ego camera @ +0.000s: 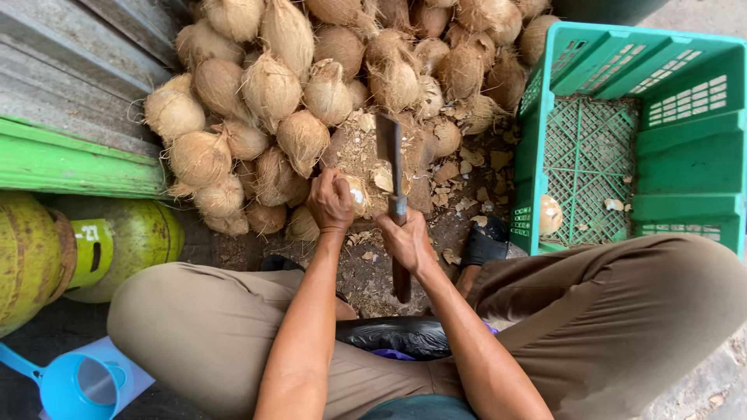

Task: The person sits on the ground and uses a machete to peel the husk off coconuts. They repeatedly strike the coconut against a wooden block to remove the outer layer and place the peeled coconuts into a green crate.

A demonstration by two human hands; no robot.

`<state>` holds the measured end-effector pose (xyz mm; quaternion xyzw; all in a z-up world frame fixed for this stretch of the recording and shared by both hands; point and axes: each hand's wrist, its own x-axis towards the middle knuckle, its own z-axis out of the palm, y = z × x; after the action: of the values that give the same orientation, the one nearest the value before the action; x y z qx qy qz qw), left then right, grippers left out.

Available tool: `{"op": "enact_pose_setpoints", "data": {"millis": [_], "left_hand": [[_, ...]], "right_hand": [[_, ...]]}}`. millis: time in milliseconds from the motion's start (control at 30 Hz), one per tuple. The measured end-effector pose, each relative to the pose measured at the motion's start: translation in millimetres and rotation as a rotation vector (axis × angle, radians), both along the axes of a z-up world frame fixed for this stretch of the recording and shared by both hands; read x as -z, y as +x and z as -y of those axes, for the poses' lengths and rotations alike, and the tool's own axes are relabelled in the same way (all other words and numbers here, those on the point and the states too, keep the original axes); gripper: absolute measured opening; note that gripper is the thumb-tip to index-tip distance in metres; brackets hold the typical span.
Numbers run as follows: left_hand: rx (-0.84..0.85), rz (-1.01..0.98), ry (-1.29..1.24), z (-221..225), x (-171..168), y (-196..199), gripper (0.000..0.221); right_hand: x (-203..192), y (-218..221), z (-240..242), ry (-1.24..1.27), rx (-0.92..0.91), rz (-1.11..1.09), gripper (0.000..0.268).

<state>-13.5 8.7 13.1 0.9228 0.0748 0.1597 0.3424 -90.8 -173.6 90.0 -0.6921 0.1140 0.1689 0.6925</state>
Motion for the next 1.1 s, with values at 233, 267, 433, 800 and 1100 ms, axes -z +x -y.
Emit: {"op": "enact_pose_setpoints", "data": {"millis": [233,267,433,800,1100], "left_hand": [[0.047,0.114,0.074,12,-23,-1,0.031],[0.044,0.096,0.08,12,-20,-1,0.032],[0.05,-0.024,0.041,1,-5,0,0.034],[-0.369,-0.701,-0.469,-7,-14,13,0.037],[-0.196,-0.637,-0.733,-15,-57,-13,0.078]], "right_hand": [[9,1,-2,-0.209,-0.248,-0.21,0.016],[4,0,2,-0.201,-0.234,-0.242,0.017],[-23,4,7,-0.151,-0.174,-0.21,0.029],[-18,8,18,-0.191,-0.202,-0.225,0.025],[8,7,-19,-0.358,-0.328,-0.222,0.035]]}}
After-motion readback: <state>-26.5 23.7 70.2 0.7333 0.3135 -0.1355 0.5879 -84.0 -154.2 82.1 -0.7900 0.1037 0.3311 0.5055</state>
